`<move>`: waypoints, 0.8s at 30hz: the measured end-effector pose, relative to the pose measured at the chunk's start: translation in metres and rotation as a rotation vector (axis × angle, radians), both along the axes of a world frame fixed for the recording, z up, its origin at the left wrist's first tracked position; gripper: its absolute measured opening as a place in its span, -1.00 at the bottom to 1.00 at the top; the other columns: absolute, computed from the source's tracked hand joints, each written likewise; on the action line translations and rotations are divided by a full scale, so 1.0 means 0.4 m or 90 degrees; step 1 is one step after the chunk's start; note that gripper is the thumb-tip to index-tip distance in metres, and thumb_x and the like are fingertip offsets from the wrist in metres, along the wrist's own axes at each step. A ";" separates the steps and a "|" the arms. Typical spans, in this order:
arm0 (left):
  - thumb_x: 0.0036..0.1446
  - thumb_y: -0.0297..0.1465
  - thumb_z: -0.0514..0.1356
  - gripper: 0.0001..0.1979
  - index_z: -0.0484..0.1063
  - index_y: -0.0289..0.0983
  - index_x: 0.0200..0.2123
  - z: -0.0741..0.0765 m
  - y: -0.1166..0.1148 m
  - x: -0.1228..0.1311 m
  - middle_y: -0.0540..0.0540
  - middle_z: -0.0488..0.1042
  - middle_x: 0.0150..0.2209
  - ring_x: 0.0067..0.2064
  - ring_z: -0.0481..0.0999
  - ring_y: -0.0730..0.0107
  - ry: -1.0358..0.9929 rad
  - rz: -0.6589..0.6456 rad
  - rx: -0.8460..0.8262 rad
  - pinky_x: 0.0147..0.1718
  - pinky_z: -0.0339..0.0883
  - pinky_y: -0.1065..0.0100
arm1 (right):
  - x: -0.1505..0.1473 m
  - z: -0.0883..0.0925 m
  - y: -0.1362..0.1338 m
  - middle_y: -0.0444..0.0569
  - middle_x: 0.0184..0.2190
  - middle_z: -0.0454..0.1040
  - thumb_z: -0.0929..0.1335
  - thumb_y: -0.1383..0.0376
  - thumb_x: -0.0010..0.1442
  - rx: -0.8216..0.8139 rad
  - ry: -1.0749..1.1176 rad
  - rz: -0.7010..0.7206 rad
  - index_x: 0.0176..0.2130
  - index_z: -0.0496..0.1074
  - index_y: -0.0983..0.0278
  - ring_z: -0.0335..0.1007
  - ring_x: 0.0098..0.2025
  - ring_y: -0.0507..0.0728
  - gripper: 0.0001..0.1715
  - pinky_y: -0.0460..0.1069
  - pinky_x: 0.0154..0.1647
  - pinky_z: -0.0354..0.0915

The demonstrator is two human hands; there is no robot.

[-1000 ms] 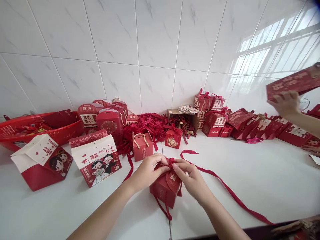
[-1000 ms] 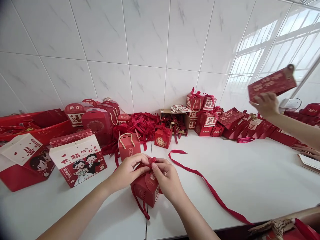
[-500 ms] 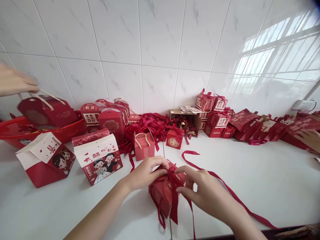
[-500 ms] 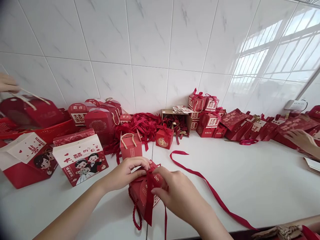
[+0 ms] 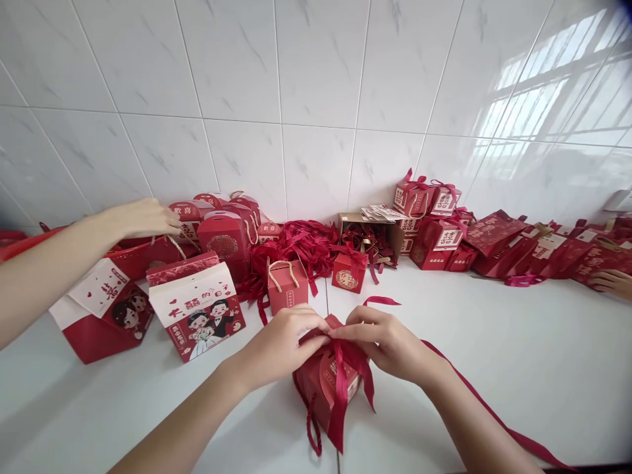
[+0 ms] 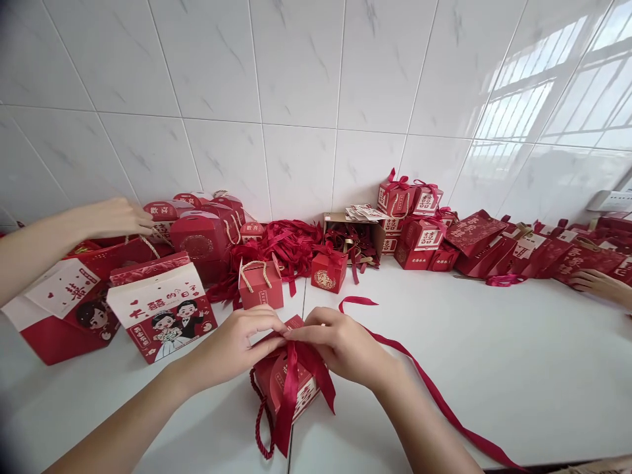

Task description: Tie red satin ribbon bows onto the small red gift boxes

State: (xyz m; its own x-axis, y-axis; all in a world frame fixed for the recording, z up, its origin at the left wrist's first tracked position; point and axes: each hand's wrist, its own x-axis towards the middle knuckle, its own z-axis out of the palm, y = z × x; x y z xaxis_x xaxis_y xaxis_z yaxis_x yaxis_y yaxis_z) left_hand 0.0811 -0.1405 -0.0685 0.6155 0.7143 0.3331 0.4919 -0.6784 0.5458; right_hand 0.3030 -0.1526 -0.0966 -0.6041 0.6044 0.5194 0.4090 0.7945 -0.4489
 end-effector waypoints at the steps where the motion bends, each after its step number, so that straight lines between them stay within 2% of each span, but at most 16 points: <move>1: 0.14 -0.48 0.15 -0.83 0.55 -0.18 -0.31 0.002 0.004 -0.002 -0.04 0.57 -0.29 -0.24 0.51 0.31 0.016 0.000 0.005 -0.21 0.37 0.34 | 0.000 -0.002 0.001 0.01 -0.26 0.40 0.14 0.41 0.32 0.001 -0.010 0.011 0.02 0.47 0.11 0.36 -0.27 0.04 -0.54 -0.07 -0.29 0.35; 6: 0.14 -0.52 0.11 -0.79 0.54 -0.19 -0.29 0.007 0.025 -0.016 -0.03 0.57 -0.30 -0.19 0.48 0.28 0.113 -0.008 0.078 -0.23 0.32 0.35 | -0.007 -0.010 0.003 -0.03 -0.31 0.28 0.23 0.42 0.28 -0.019 -0.055 0.022 -0.05 0.53 0.03 0.27 -0.31 0.04 -0.57 -0.07 -0.31 0.32; 9: 0.13 -0.52 0.10 -0.80 0.51 -0.19 -0.30 0.012 0.024 -0.021 -0.02 0.53 -0.32 -0.22 0.47 0.31 0.136 0.006 0.079 -0.25 0.29 0.36 | -0.009 -0.013 0.004 -0.04 -0.32 0.23 0.25 0.40 0.27 -0.032 -0.032 0.036 -0.10 0.55 0.02 0.21 -0.36 0.02 -0.61 -0.08 -0.34 0.30; 14: 0.13 -0.46 0.10 -0.90 0.41 -0.19 -0.32 0.026 0.015 -0.021 0.03 0.45 -0.36 -0.32 0.43 0.40 0.112 -0.018 -0.034 -0.28 0.28 0.39 | -0.007 -0.020 0.008 -0.05 -0.30 0.17 0.19 0.44 0.29 -0.079 0.008 0.055 -0.11 0.55 0.02 0.21 -0.30 0.01 -0.55 -0.07 -0.26 0.34; 16: 0.11 -0.45 0.12 -0.91 0.40 -0.19 -0.31 0.031 0.018 -0.019 0.01 0.45 -0.32 -0.28 0.43 0.38 0.111 -0.045 -0.081 -0.27 0.29 0.39 | -0.006 -0.025 0.011 -0.05 -0.29 0.15 0.19 0.46 0.28 -0.093 0.028 0.067 -0.11 0.55 0.03 0.23 -0.24 0.03 -0.53 -0.07 -0.20 0.35; 20: 0.09 -0.44 0.14 -0.82 0.39 -0.19 -0.20 0.037 0.033 -0.016 -0.02 0.43 -0.20 -0.18 0.43 0.34 0.112 -0.093 -0.145 -0.18 0.28 0.36 | -0.007 -0.032 0.016 -0.06 -0.29 0.13 0.19 0.50 0.27 -0.115 0.056 0.086 -0.09 0.53 -0.01 0.22 -0.20 0.02 -0.48 -0.05 -0.12 0.35; 24: 0.23 -0.32 0.02 -0.82 0.39 -0.23 -0.23 0.043 0.051 -0.010 -0.05 0.41 -0.22 -0.20 0.40 0.34 0.133 -0.097 -0.191 -0.20 0.27 0.34 | -0.008 -0.037 0.024 -0.07 -0.29 0.11 0.19 0.55 0.24 -0.118 0.067 0.099 -0.09 0.53 -0.02 0.19 -0.22 0.02 -0.44 -0.05 -0.14 0.34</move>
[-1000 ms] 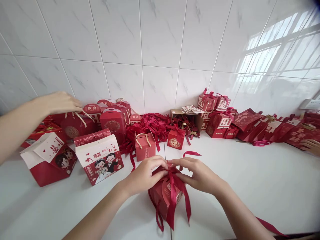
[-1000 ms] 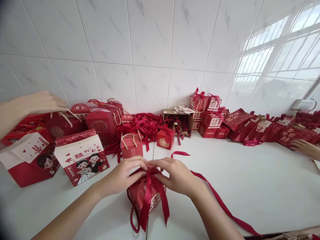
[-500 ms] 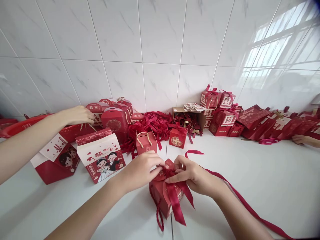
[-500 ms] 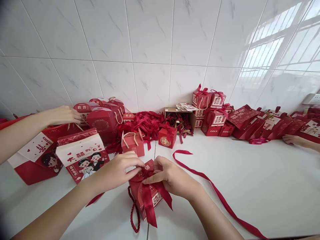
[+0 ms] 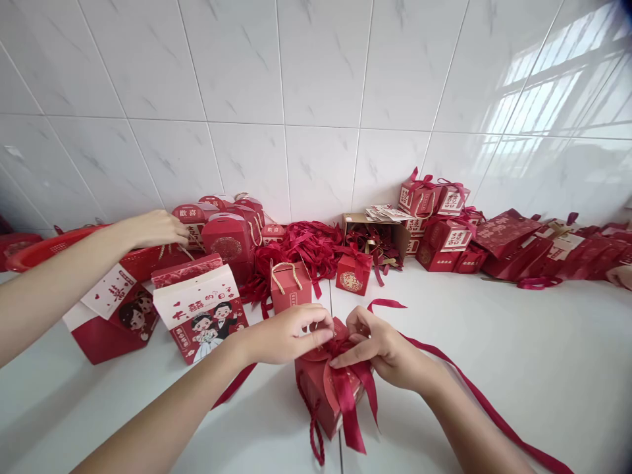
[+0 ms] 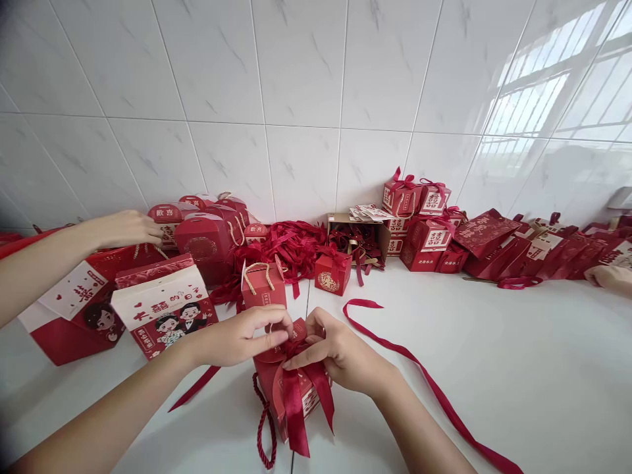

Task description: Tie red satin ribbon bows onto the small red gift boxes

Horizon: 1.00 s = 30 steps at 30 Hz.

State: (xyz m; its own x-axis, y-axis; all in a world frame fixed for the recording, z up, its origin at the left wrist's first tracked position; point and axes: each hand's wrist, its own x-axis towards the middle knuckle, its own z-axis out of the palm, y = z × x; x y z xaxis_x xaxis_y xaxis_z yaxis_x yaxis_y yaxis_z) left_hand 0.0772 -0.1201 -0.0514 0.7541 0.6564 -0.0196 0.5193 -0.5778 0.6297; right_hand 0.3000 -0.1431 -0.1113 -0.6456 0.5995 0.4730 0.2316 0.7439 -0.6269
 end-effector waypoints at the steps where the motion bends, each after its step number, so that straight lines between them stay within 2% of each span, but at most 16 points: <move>1: 0.27 -0.30 -0.02 -0.78 0.38 -0.23 -0.25 0.002 0.004 0.002 -0.05 0.40 -0.24 -0.22 0.39 0.34 0.011 0.006 -0.001 -0.21 0.26 0.34 | 0.000 -0.001 0.001 -0.07 -0.29 0.10 0.18 0.57 0.23 -0.001 0.003 0.003 -0.09 0.53 -0.01 0.19 -0.22 0.02 -0.43 -0.06 -0.14 0.34; 7: 0.28 -0.23 -0.04 -0.77 0.31 -0.23 -0.26 0.011 0.018 0.004 -0.02 0.31 -0.24 -0.22 0.33 0.37 0.048 -0.029 -0.028 -0.18 0.22 0.36 | 0.002 0.000 0.004 -0.07 -0.29 0.10 0.18 0.61 0.21 -0.022 0.004 0.007 -0.09 0.53 -0.02 0.17 -0.21 0.01 -0.38 -0.06 -0.11 0.33; 10: 0.25 -0.18 0.01 -0.78 0.31 -0.19 -0.26 0.013 0.026 -0.002 -0.01 0.28 -0.22 -0.15 0.31 0.35 0.061 -0.043 -0.054 -0.10 0.19 0.35 | 0.002 0.001 0.003 -0.07 -0.29 0.09 0.18 0.61 0.21 -0.029 0.008 0.012 -0.11 0.54 -0.02 0.17 -0.20 0.01 -0.38 -0.06 -0.11 0.32; 16: 0.12 -0.25 0.19 -0.86 0.35 -0.16 -0.30 0.012 0.036 -0.008 0.00 0.17 -0.06 0.07 0.22 0.26 0.089 -0.051 -0.077 0.08 0.09 0.27 | -0.002 0.003 -0.002 -0.05 -0.30 0.11 0.20 0.56 0.23 -0.017 0.003 0.003 -0.13 0.56 0.06 0.17 -0.21 0.03 -0.48 -0.05 -0.22 0.30; 21: 0.16 -0.20 0.14 -0.81 0.29 -0.19 -0.34 0.015 0.034 -0.006 -0.02 0.14 0.04 0.08 0.26 0.29 0.053 -0.082 -0.137 0.06 0.17 0.28 | -0.007 0.003 -0.005 -0.05 -0.30 0.13 0.22 0.53 0.24 -0.029 0.020 0.013 -0.13 0.57 0.09 0.17 -0.21 0.04 -0.53 -0.05 -0.23 0.30; 23: 0.18 -0.20 0.12 -0.82 0.31 -0.19 -0.33 0.014 0.033 -0.005 -0.04 0.12 0.11 0.15 0.21 0.24 0.050 -0.090 -0.148 0.10 0.14 0.24 | -0.007 0.001 -0.004 -0.05 -0.30 0.12 0.21 0.55 0.23 -0.033 0.023 0.015 -0.12 0.56 0.08 0.17 -0.21 0.04 -0.50 -0.06 -0.24 0.30; 27: 0.12 -0.20 0.19 -0.83 0.36 -0.16 -0.30 0.010 0.032 -0.007 -0.05 0.05 0.22 0.31 -0.05 0.10 0.068 -0.076 -0.110 0.20 -0.02 0.10 | -0.004 -0.002 -0.003 -0.06 -0.31 0.11 0.21 0.51 0.25 -0.028 0.011 0.013 -0.11 0.55 0.04 0.17 -0.22 0.04 -0.51 -0.05 -0.25 0.29; 30: 0.09 -0.19 0.21 -0.80 0.34 -0.19 -0.40 0.017 0.027 -0.005 -0.06 0.16 0.20 0.27 0.00 0.04 0.094 -0.035 -0.040 0.17 -0.01 0.01 | -0.001 -0.003 -0.004 -0.07 -0.32 0.10 0.23 0.48 0.26 -0.021 -0.001 0.012 -0.10 0.55 0.04 0.15 -0.23 0.04 -0.55 -0.04 -0.25 0.28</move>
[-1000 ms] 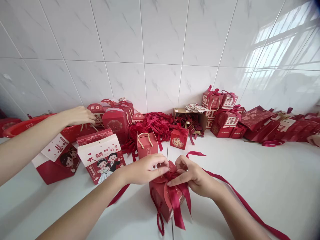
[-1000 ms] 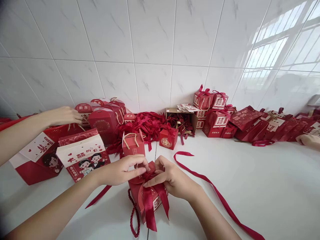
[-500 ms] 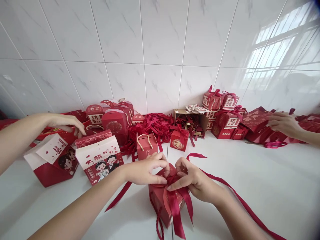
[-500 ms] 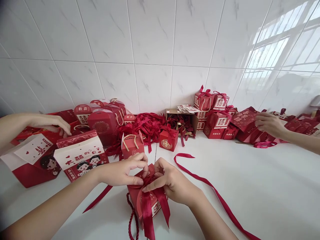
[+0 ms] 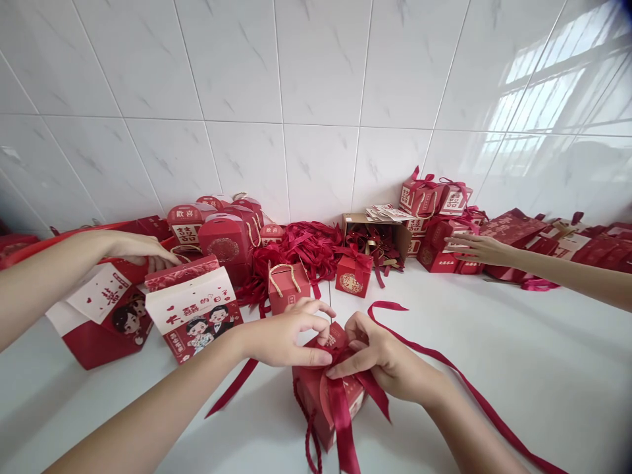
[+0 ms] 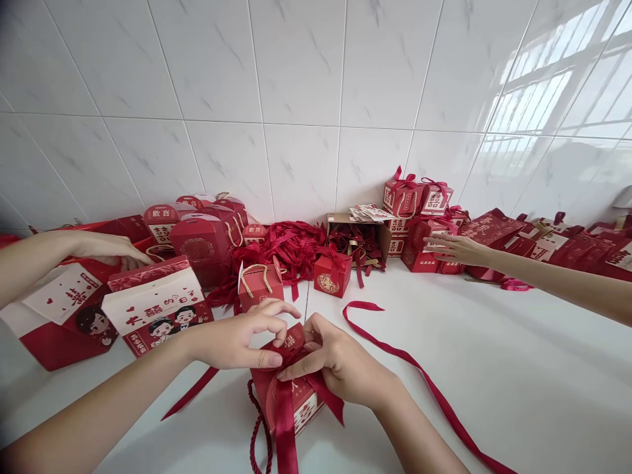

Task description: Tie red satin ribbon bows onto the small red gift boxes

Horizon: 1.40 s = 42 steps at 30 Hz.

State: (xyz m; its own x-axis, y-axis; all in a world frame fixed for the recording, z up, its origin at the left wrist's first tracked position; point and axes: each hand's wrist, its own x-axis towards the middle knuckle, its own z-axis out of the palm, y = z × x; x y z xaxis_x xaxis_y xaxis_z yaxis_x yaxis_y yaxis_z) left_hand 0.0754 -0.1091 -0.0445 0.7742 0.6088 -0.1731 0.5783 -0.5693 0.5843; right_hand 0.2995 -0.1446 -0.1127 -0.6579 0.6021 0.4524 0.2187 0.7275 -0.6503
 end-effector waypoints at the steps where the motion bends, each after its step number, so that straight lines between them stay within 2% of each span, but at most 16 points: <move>1: 0.10 -0.20 0.20 -0.78 0.33 -0.21 -0.44 0.003 -0.002 0.002 -0.05 0.20 0.18 0.26 0.02 0.03 0.006 0.013 0.034 0.16 -0.02 -0.02 | 0.000 -0.001 0.000 -0.07 -0.32 0.09 0.23 0.48 0.26 0.003 -0.003 -0.001 -0.11 0.55 0.04 0.15 -0.24 0.04 -0.55 -0.05 -0.26 0.27; 3: 0.10 -0.20 0.20 -0.74 0.30 -0.23 -0.51 0.008 -0.004 0.007 -0.03 0.28 0.14 0.24 0.04 0.00 0.011 0.036 0.092 0.16 -0.06 -0.07 | 0.000 -0.003 0.000 -0.07 -0.31 0.09 0.22 0.52 0.24 0.010 -0.010 -0.003 -0.11 0.56 0.06 0.15 -0.25 0.03 -0.52 -0.06 -0.28 0.26; 5: 0.09 -0.19 0.20 -0.70 0.29 -0.24 -0.55 0.005 -0.003 0.012 -0.01 0.33 0.10 0.21 0.08 0.00 -0.015 0.060 0.104 0.14 -0.04 -0.05 | -0.001 -0.004 0.000 -0.08 -0.32 0.08 0.21 0.54 0.23 0.021 -0.013 -0.010 -0.12 0.56 0.07 0.14 -0.27 0.03 -0.49 -0.06 -0.29 0.25; 11: 0.12 -0.18 0.16 -0.69 0.31 -0.26 -0.55 -0.027 -0.004 0.023 -0.05 0.47 -0.08 -0.02 0.40 0.24 -0.218 0.096 -0.040 0.06 0.15 0.20 | 0.002 0.002 -0.002 -0.07 -0.30 0.13 0.18 0.52 0.26 0.032 0.024 -0.002 -0.13 0.55 0.10 0.19 -0.23 0.02 -0.52 -0.04 -0.22 0.28; 14: 0.16 -0.19 0.12 -0.68 0.25 -0.26 -0.53 -0.034 -0.025 0.028 -0.06 0.50 -0.18 -0.10 0.44 0.27 -0.259 0.137 -0.101 -0.04 0.23 0.26 | 0.008 0.010 -0.006 -0.04 -0.20 0.24 0.21 0.47 0.28 -0.002 0.052 -0.013 -0.08 0.43 0.17 0.24 -0.18 0.04 -0.67 -0.01 -0.15 0.30; 17: 0.13 -0.21 0.15 -0.75 0.29 -0.25 -0.47 -0.034 -0.047 0.035 -0.03 0.50 -0.22 -0.11 0.44 0.27 -0.274 0.162 -0.128 -0.08 0.25 0.29 | 0.014 0.017 -0.007 -0.02 -0.16 0.32 0.31 0.34 0.24 -0.058 0.063 -0.077 -0.04 0.30 0.20 0.26 -0.19 0.06 -0.74 -0.01 -0.20 0.31; 21: 0.09 -0.24 0.18 -0.80 0.34 -0.25 -0.45 -0.035 -0.056 0.045 0.00 0.49 -0.31 -0.16 0.45 0.30 -0.284 0.181 -0.078 -0.11 0.25 0.32 | 0.019 0.015 -0.001 -0.04 -0.27 0.36 0.38 0.18 0.18 -0.111 0.002 -0.143 -0.22 0.37 0.25 0.28 -0.26 0.06 -0.78 -0.03 -0.27 0.28; 25: 0.09 -0.22 0.19 -0.76 0.35 -0.25 -0.50 -0.051 -0.057 0.054 -0.01 0.48 -0.37 -0.24 0.45 0.32 -0.285 0.208 -0.036 -0.14 0.26 0.31 | 0.017 0.006 0.006 -0.06 -0.35 0.33 0.36 0.11 0.18 -0.163 0.015 -0.166 -0.38 0.34 0.27 0.26 -0.32 0.05 -0.73 -0.06 -0.34 0.24; 30: 0.07 -0.22 0.23 -0.72 0.31 -0.25 -0.55 -0.083 -0.066 0.063 -0.04 0.52 -0.36 -0.23 0.48 0.29 -0.340 0.264 -0.028 -0.15 0.28 0.30 | 0.008 0.007 0.001 -0.10 -0.37 0.32 0.35 0.15 0.20 -0.218 0.089 -0.168 -0.37 0.33 0.27 0.22 -0.36 0.02 -0.76 -0.06 -0.35 0.21; 34: 0.06 -0.27 0.24 -0.74 0.31 -0.26 -0.57 -0.096 -0.068 0.068 -0.04 0.52 -0.35 -0.26 0.48 0.32 -0.372 0.277 -0.052 -0.18 0.29 0.30 | 0.006 0.008 -0.002 -0.12 -0.42 0.32 0.35 0.16 0.20 -0.290 0.138 -0.145 -0.40 0.32 0.28 0.17 -0.41 0.00 -0.74 -0.07 -0.40 0.15; 39: 0.01 -0.29 0.28 -0.58 0.09 -0.24 -0.67 -0.109 -0.057 0.066 -0.04 0.51 -0.42 -0.11 0.48 0.20 -0.400 0.271 -0.073 -0.11 0.26 0.26 | 0.017 0.005 0.006 -0.14 -0.47 0.28 0.38 0.12 0.15 -0.380 0.225 -0.125 -0.44 0.31 0.29 0.14 -0.44 -0.01 -0.69 -0.07 -0.43 0.10; 42: -0.01 -0.32 0.28 -0.54 0.02 -0.23 -0.68 -0.118 -0.049 0.062 -0.05 0.51 -0.43 -0.04 0.45 0.15 -0.393 0.255 -0.085 -0.05 0.25 0.22 | 0.027 0.005 0.012 -0.13 -0.46 0.28 0.39 0.12 0.14 -0.372 0.251 -0.141 -0.45 0.31 0.29 0.13 -0.43 0.00 -0.69 -0.06 -0.41 0.09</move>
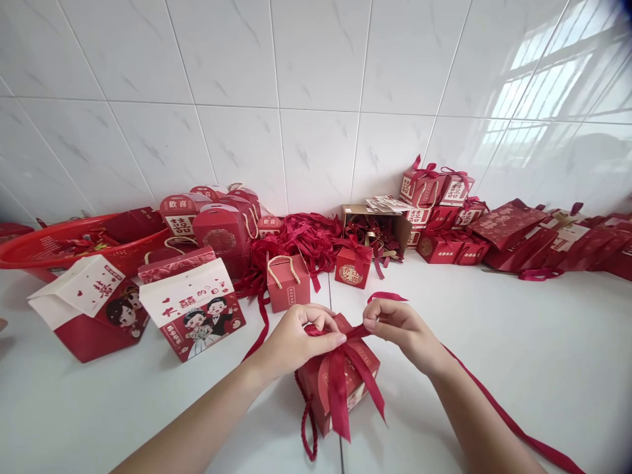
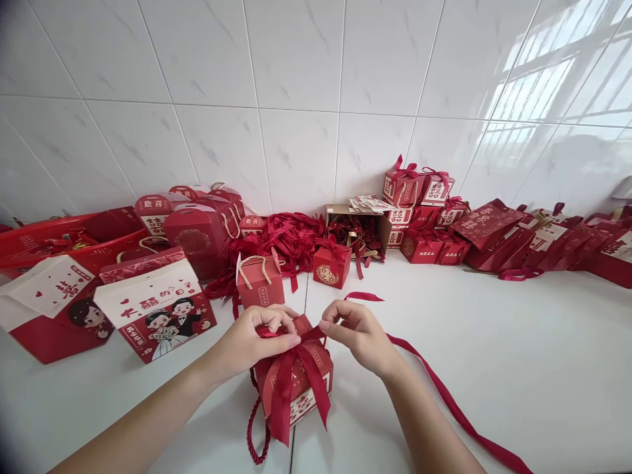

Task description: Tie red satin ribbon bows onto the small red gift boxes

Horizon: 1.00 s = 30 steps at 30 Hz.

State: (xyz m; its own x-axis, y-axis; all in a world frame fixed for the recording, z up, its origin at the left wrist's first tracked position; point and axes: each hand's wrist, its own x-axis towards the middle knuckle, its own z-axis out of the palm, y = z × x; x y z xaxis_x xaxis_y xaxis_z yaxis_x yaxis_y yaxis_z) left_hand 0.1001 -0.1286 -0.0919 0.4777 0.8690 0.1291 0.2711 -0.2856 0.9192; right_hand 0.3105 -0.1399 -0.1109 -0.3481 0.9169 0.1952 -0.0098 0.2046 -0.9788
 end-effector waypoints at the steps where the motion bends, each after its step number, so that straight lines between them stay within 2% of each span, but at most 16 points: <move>1: -0.02 -0.33 0.29 -0.53 0.00 -0.23 -0.68 -0.002 0.002 -0.002 -0.06 0.52 -0.42 -0.02 0.45 0.15 0.003 -0.007 -0.002 -0.04 0.24 0.22 | 0.002 0.000 0.001 -0.13 -0.46 0.27 0.39 0.13 0.15 0.008 0.002 -0.003 -0.45 0.31 0.29 0.13 -0.42 0.00 -0.69 -0.06 -0.40 0.09; 5: -0.10 -0.37 0.34 -0.55 0.04 -0.23 -0.66 0.003 0.000 -0.013 -0.07 0.56 -0.36 0.01 0.44 0.15 0.001 -0.019 -0.018 -0.03 0.25 0.22 | 0.002 -0.001 0.001 -0.14 -0.47 0.24 0.36 0.11 0.18 0.019 0.000 -0.003 -0.44 0.30 0.29 0.09 -0.44 -0.01 -0.68 -0.06 -0.42 0.07; 8: -0.14 -0.34 0.37 -0.67 0.22 -0.25 -0.60 0.016 -0.006 -0.021 -0.10 0.57 -0.23 0.01 0.45 0.14 -0.003 -0.026 -0.042 0.00 0.25 0.20 | -0.003 -0.001 -0.001 -0.15 -0.48 0.24 0.36 0.11 0.18 0.009 0.009 -0.001 -0.42 0.29 0.29 0.08 -0.45 -0.02 -0.68 -0.07 -0.44 0.07; 11: -0.04 -0.27 0.32 -0.77 0.37 -0.27 -0.52 0.021 -0.013 -0.023 -0.14 0.54 -0.15 0.04 0.45 0.12 -0.001 -0.022 -0.057 0.04 0.23 0.16 | -0.007 -0.001 -0.003 -0.15 -0.47 0.26 0.38 0.13 0.18 -0.004 0.025 0.003 -0.40 0.29 0.29 0.10 -0.46 -0.03 -0.70 -0.09 -0.45 0.09; 14: 0.06 -0.26 0.25 -0.71 0.30 -0.25 -0.59 0.012 -0.015 -0.017 -0.12 0.55 -0.30 0.04 0.45 0.11 -0.026 0.012 -0.049 0.03 0.25 0.15 | -0.009 -0.001 -0.004 -0.14 -0.46 0.30 0.40 0.15 0.15 -0.008 0.035 0.003 -0.38 0.32 0.30 0.17 -0.43 -0.02 -0.73 -0.08 -0.42 0.14; 17: 0.03 -0.32 0.27 -0.69 0.24 -0.24 -0.64 0.000 -0.014 -0.012 -0.10 0.54 -0.40 0.05 0.47 0.10 -0.042 0.035 -0.042 0.03 0.28 0.14 | -0.008 -0.001 -0.005 -0.12 -0.45 0.34 0.42 0.16 0.13 -0.009 0.043 -0.004 -0.38 0.35 0.30 0.25 -0.40 0.00 -0.73 -0.07 -0.37 0.20; 22: -0.04 -0.31 0.32 -0.66 0.23 -0.24 -0.68 -0.010 -0.012 -0.019 -0.15 0.60 -0.27 0.05 0.48 0.08 -0.030 0.038 -0.057 0.08 0.26 0.08 | -0.011 -0.002 -0.008 -0.13 -0.49 0.34 0.45 0.11 0.06 -0.015 0.031 -0.028 -0.42 0.36 0.30 0.24 -0.44 0.00 -0.68 -0.06 -0.41 0.22; 26: -0.08 -0.32 0.34 -0.57 0.11 -0.22 -0.71 -0.016 -0.015 -0.025 -0.16 0.62 -0.26 0.09 0.45 0.08 -0.034 0.027 -0.052 0.09 0.26 0.10 | -0.015 -0.004 -0.013 -0.12 -0.51 0.35 0.46 0.09 0.05 -0.040 0.030 -0.043 -0.44 0.34 0.30 0.26 -0.45 0.01 -0.65 -0.05 -0.40 0.23; 30: -0.09 -0.34 0.35 -0.50 0.00 -0.21 -0.70 -0.022 -0.018 -0.027 -0.14 0.62 -0.29 0.09 0.44 0.09 -0.049 0.016 -0.046 0.05 0.30 0.15 | -0.010 -0.006 -0.018 -0.12 -0.49 0.35 0.42 0.09 0.10 -0.017 0.010 -0.060 -0.44 0.33 0.29 0.26 -0.43 0.01 -0.65 -0.05 -0.39 0.21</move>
